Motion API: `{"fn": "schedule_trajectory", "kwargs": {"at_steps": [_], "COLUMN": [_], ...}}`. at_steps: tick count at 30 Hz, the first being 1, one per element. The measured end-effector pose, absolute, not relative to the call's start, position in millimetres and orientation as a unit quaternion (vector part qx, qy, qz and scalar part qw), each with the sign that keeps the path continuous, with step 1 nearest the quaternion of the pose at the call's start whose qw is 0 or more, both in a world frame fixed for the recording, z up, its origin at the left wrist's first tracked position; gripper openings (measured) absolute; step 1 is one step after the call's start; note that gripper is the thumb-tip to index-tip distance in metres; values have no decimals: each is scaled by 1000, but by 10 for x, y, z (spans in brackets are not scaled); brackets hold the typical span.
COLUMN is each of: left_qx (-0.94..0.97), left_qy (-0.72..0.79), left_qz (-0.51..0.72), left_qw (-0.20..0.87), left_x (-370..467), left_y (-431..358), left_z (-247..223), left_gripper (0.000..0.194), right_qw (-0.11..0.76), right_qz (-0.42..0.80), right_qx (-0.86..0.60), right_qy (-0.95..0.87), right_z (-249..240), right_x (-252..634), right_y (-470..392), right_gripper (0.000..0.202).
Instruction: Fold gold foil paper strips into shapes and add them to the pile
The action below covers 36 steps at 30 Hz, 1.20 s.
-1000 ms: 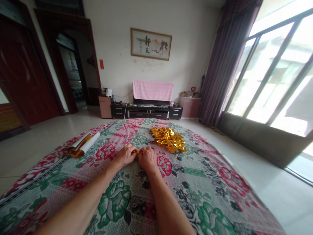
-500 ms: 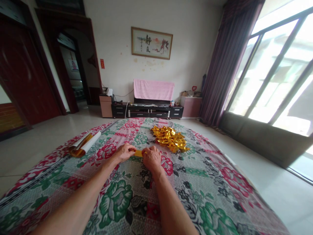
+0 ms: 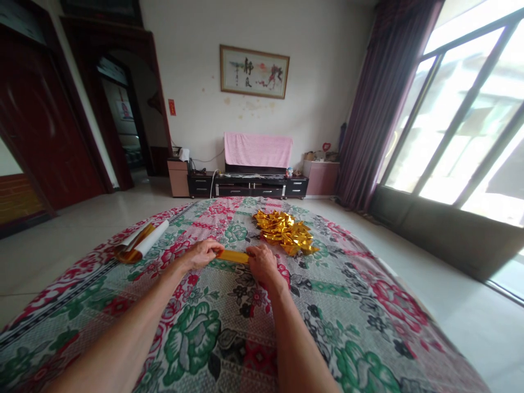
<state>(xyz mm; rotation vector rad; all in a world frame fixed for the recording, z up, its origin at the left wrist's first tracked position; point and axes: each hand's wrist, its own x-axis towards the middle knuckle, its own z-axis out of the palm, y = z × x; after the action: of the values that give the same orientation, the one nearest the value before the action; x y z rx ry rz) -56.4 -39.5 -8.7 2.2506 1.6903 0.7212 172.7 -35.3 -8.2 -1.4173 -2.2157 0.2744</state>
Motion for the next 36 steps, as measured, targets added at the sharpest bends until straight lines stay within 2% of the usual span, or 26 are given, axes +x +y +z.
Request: {"fn": "schedule_trajectory", "kwargs": {"at_steps": [6,13,20,30,36], "left_qx": [735,719,729,735,769], "left_qy": [603,627,621,530,508], "left_qz": [286,286,286,423,387], "left_qw": [121,94,43,6,-44], "left_x": [-561,-449,-397,-381,-369], "left_y": [-371,-429,-437,-425,-466], "left_z": [-128,-67,-117,-121,-99], "left_gripper": [45,27,33,19,21], "right_qw": [249,275,308,404,397], "right_qz": [93,86,95,64,44], "right_qx": [-520,-553,-537,-494,-505], "right_qy": [-812,-782,-779,-767,-766], "right_z": [-95,-122,-93,-81,-56], "right_x": [1717,1663,1668,1658,1647], "right_y": [-352,-352,-333,-331,-394], "right_gripper": [27,28,26,20,19]}}
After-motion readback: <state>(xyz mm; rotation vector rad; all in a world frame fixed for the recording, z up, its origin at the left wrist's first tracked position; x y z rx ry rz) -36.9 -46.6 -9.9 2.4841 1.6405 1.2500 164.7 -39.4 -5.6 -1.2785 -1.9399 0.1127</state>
